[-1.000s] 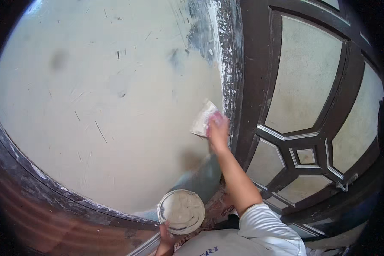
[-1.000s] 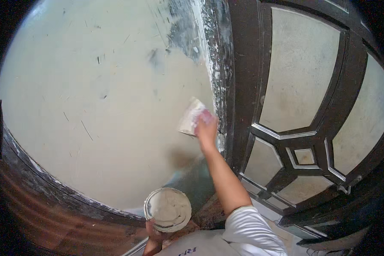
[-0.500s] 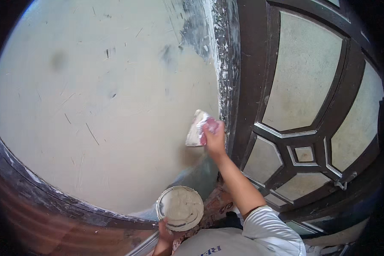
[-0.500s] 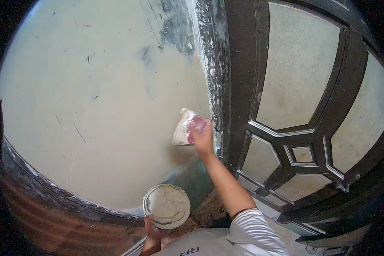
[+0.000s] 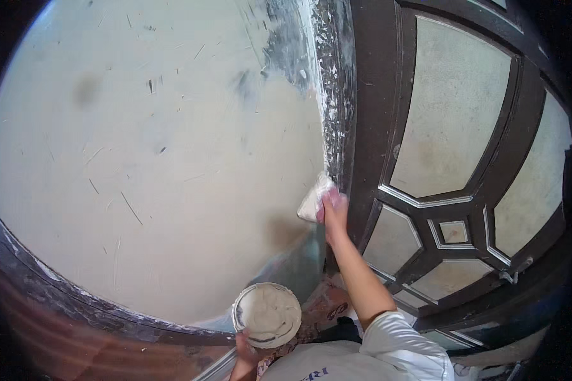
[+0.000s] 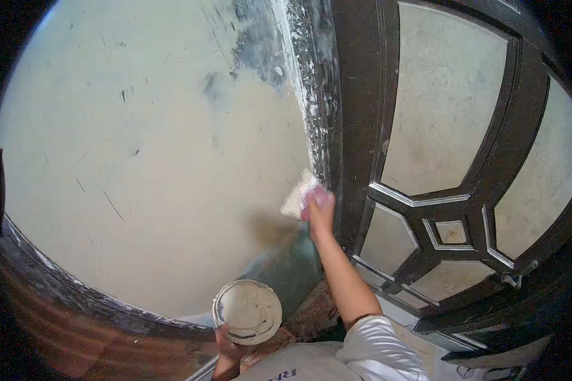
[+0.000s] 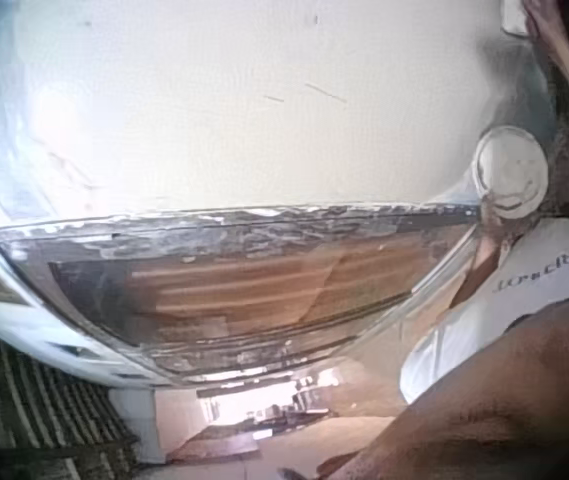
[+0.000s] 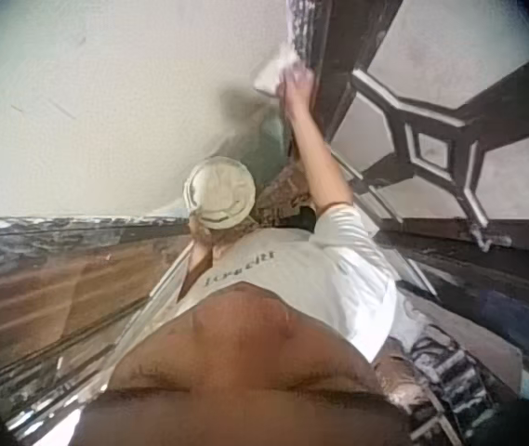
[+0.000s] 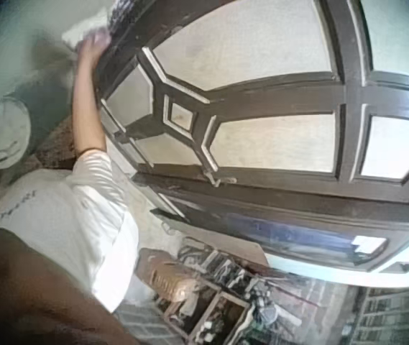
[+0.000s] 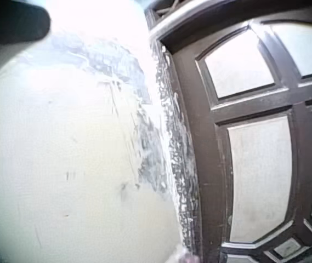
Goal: The person applies and smooths plaster or filler onto a wall using a putty knife or spatula.
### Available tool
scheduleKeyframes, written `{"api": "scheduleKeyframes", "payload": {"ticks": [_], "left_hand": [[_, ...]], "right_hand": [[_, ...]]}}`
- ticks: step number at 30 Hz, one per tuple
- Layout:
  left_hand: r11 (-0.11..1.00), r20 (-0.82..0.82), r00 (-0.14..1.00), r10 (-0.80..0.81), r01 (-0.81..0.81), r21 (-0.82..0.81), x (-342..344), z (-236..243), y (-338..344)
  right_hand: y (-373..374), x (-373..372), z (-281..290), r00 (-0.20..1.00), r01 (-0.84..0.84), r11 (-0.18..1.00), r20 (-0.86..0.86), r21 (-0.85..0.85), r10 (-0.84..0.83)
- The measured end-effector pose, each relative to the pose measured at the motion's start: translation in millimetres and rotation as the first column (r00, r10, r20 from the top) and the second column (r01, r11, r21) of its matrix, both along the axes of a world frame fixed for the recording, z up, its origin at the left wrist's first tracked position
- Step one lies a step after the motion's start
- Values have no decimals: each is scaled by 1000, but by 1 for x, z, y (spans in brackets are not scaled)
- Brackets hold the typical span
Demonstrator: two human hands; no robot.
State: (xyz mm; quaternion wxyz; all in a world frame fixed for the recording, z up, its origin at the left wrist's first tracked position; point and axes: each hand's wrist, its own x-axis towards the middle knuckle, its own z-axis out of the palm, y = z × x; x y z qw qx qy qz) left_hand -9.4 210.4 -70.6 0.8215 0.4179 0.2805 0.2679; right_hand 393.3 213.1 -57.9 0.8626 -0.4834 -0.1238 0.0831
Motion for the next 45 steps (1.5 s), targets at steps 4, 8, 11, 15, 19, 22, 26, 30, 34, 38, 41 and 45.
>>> {"api": "scheduleKeyframes", "payload": {"ticks": [4,8,11,15,19,22,26,30,34,38,41,45], "left_hand": [[999,26,1000,-8,7,43,9,23,-6],[1000,-62,998,19,-19,-3,10,22,-7],[1000,-14,1000,7,-6,16,8,-15,-1],[997,90,996,-19,26,-78,26,-24,3],[997,133,991,11,-1,-72,43,4,-9],[990,164,984,75,-54,-128,64,16,-16],[972,-3,983,185,-183,150,78,39,-34],[955,219,929,298,-292,-59,102,77,-51],[930,137,920,367,-368,-22,116,94,-66],[905,183,892,414,-424,21,129,102,-73],[804,211,826,522,-560,201,129,81,-73],[796,321,790,522,-587,150,148,100,-84]], "right_hand": [[26,3,72,951,169,984,270,-52,-149],[24,-7,16,996,-80,997,-24,22,81],[-8,-6,-117,943,-112,949,-332,-295,8],[-36,-22,-157,942,-64,964,-336,-257,-27],[-38,-2,-67,968,-235,963,-121,-134,219],[-33,9,18,970,-232,972,69,-40,234],[-62,13,102,946,-255,967,208,4,249],[-94,22,151,910,-339,940,265,36,318],[-114,41,164,858,-423,903,287,-73,425],[-117,48,176,738,-526,839,417,-136,530],[-119,48,186,682,-590,797,447,-131,578],[-124,47,213,515,-696,675,484,-247,708]]}}
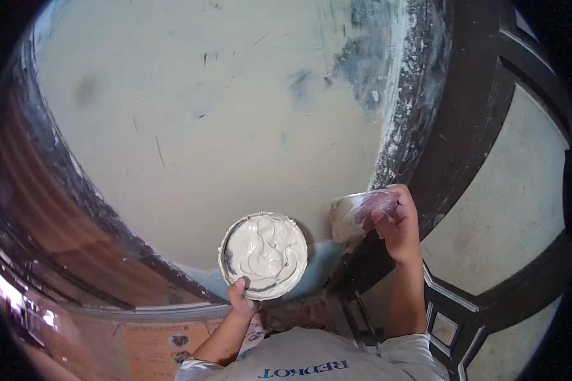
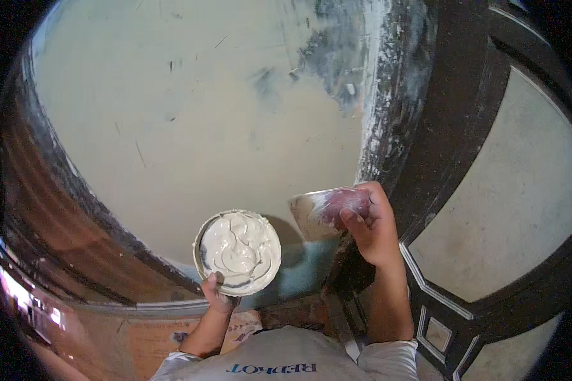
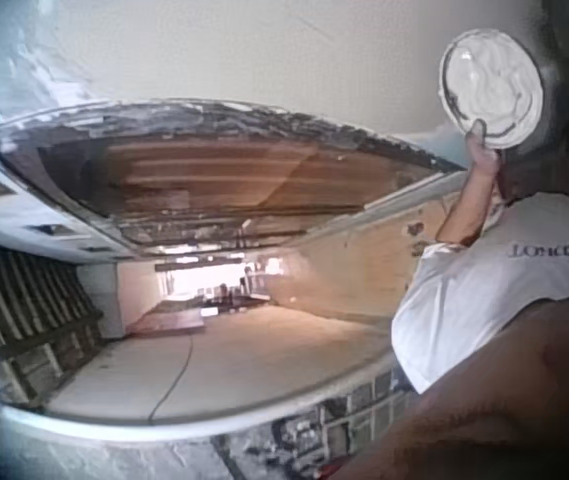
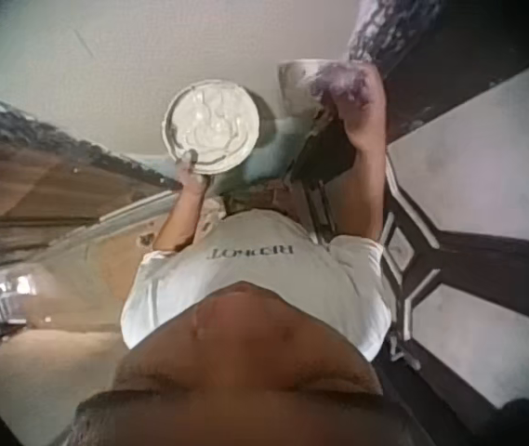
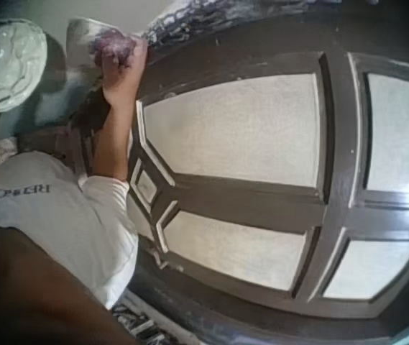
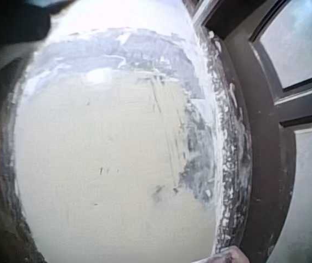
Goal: The person applies and smooths plaster or filler onto a wall using a putty knife or spatula.
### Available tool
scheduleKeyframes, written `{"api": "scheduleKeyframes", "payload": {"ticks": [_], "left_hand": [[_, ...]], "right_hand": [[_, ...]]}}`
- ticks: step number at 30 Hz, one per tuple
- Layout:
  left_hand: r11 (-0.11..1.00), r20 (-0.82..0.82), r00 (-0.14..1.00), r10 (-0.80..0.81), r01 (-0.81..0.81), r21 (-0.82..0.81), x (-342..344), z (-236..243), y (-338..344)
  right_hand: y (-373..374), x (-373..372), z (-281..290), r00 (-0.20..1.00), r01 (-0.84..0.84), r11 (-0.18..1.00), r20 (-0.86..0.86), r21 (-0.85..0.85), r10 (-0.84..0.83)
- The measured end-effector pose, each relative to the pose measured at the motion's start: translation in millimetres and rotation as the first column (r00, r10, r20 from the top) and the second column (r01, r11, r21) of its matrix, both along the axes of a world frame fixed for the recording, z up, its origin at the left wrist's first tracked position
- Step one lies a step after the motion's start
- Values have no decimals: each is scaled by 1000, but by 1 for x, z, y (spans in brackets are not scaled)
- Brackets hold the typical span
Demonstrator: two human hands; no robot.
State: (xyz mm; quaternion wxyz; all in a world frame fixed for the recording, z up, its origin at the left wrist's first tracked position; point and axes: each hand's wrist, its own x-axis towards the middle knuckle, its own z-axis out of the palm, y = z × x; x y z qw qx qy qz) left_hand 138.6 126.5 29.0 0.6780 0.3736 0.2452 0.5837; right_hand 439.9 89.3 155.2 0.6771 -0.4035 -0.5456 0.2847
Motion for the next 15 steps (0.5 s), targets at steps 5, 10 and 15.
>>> {"api": "scheduleKeyframes", "payload": {"ticks": [5,10,15], "left_hand": [[995,-80,994,75,-69,65,2,-37,1],[994,-208,976,55,-34,106,1,-32,-14],[972,-505,854,124,-3,234,-15,-59,-19]], "right_hand": [[10,-15,15,895,0,989,442,-148,66],[15,-42,33,642,-157,964,720,-214,265],[22,-49,33,515,-144,989,852,-25,96]]}}
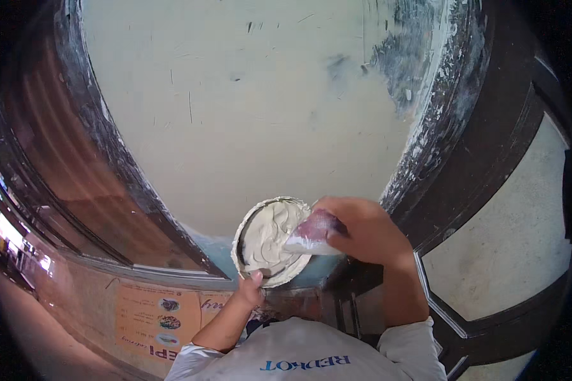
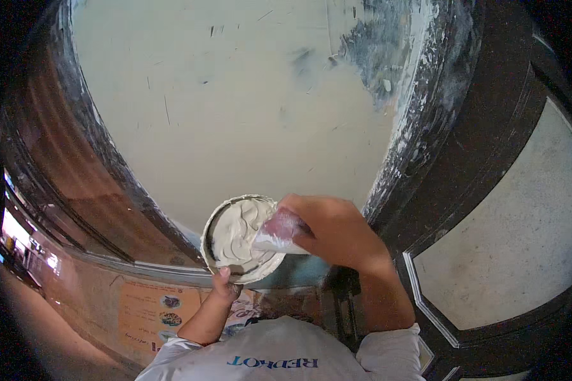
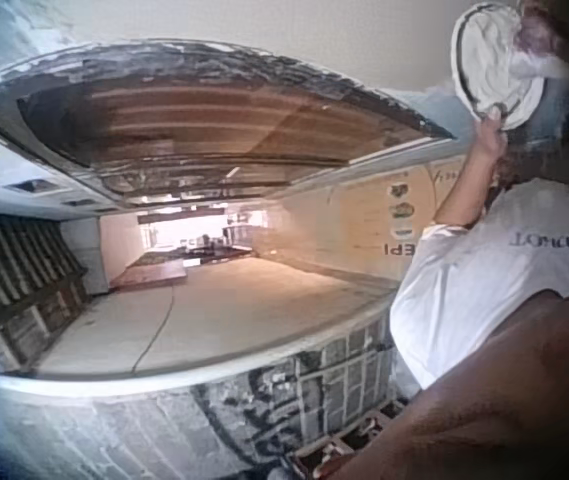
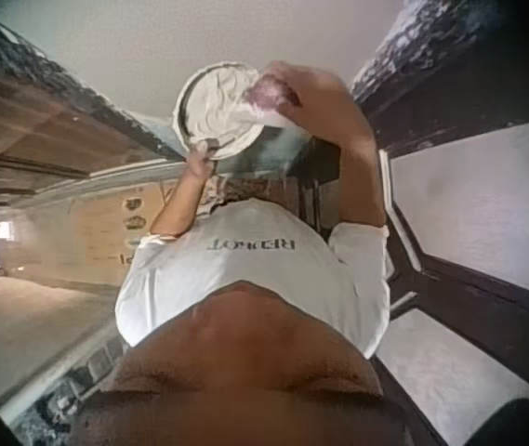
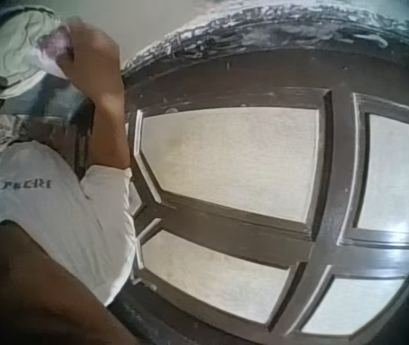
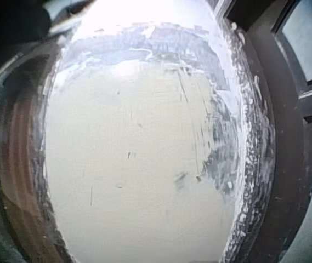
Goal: The person applies and smooths plaster or filler onto a wall using a putty knife or spatula.
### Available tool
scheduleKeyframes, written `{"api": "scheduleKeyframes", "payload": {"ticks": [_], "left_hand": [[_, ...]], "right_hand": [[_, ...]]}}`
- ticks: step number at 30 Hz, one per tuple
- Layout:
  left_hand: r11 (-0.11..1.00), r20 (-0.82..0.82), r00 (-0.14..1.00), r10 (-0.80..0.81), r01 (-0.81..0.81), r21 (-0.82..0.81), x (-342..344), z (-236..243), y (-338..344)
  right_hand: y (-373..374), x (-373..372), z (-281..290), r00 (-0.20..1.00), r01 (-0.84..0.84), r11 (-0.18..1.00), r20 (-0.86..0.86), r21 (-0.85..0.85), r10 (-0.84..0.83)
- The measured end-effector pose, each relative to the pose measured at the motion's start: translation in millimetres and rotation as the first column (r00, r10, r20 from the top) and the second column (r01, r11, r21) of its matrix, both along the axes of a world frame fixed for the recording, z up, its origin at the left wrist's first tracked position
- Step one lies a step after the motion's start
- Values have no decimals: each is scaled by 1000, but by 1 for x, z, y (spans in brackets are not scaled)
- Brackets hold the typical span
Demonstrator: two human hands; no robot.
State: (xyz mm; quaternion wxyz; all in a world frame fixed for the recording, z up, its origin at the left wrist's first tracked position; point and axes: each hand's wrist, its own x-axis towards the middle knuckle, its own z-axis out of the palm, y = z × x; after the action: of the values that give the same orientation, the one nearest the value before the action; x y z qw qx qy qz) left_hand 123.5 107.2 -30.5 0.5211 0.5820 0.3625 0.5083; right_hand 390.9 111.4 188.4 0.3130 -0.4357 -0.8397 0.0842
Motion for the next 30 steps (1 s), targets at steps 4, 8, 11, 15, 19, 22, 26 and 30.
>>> {"api": "scheduleKeyframes", "payload": {"ticks": [4,8,11,15,19,22,26,30], "left_hand": [[999,186,981,-47,47,5,-6,-17,-3],[996,239,971,10,11,-87,-18,-21,0],[999,10,999,34,-34,-30,-30,-30,4],[999,208,978,-37,35,14,-23,4,9],[1000,298,955,-14,21,-20,-24,29,14],[998,353,934,-61,56,26,-34,34,20],[991,333,940,-69,104,-89,-48,31,26],[968,558,815,-157,240,-78,-48,47,31]], "right_hand": [[-5,-3,19,998,49,983,-50,176,-41],[-3,-8,19,997,58,958,-63,281,-42],[-11,-13,15,994,105,955,-3,277,-108],[-13,-23,-6,982,159,958,-138,239,-128],[-3,-31,-30,956,189,956,-263,223,-127],[9,-30,-48,936,261,920,-311,293,-166],[16,-28,-58,864,403,878,-424,260,-271],[16,-25,-38,825,484,850,-432,208,-364]]}}
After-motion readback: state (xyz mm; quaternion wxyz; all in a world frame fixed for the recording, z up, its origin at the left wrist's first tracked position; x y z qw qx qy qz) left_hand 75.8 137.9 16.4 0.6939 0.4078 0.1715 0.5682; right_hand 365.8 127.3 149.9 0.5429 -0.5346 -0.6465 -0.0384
